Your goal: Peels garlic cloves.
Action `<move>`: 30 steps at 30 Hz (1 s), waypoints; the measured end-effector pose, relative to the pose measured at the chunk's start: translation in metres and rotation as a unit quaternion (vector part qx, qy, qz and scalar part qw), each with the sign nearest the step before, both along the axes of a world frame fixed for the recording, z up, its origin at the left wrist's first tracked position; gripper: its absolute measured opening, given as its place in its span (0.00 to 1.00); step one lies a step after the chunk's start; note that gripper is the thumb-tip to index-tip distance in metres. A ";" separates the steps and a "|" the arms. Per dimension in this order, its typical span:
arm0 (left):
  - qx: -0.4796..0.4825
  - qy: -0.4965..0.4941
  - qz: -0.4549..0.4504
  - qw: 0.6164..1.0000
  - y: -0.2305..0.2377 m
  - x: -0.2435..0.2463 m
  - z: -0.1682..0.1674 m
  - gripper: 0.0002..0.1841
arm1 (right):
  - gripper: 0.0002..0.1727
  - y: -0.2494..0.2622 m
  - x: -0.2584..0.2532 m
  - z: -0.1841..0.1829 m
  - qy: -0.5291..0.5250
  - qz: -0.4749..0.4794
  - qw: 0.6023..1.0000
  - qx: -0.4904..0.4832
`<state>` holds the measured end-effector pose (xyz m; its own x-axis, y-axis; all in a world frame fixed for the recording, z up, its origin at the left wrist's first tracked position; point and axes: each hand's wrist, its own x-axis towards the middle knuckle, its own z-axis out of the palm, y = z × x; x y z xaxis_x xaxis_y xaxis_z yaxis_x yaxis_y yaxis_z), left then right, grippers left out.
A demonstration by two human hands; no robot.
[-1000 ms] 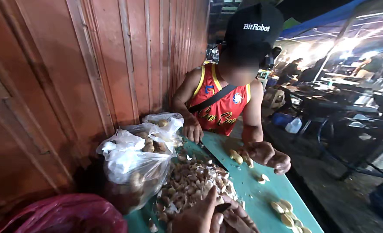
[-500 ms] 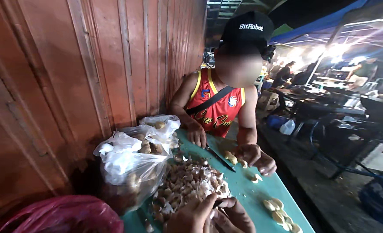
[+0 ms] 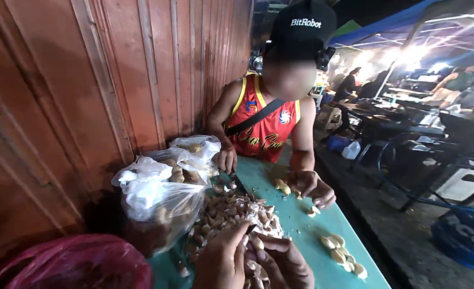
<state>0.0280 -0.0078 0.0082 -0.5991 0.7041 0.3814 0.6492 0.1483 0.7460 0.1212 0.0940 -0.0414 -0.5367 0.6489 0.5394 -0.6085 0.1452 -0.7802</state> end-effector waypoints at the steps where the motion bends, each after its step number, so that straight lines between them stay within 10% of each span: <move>1: -0.003 0.002 0.002 1.000 0.000 0.000 0.000 0.18 | 0.13 -0.001 0.000 0.000 -0.005 -0.017 1.000 0.002; 14: -0.022 0.028 0.077 0.996 0.002 -0.006 0.000 0.19 | 0.10 0.003 0.001 -0.001 0.021 -0.076 0.994 0.077; 21: -0.073 0.036 0.105 0.991 0.004 -0.009 -0.001 0.20 | 0.16 0.009 0.005 0.013 -0.003 0.074 0.923 -0.379; 30: -0.143 -0.024 0.031 0.989 0.005 0.005 0.005 0.19 | 0.17 0.018 0.009 0.009 0.036 0.159 0.875 -0.456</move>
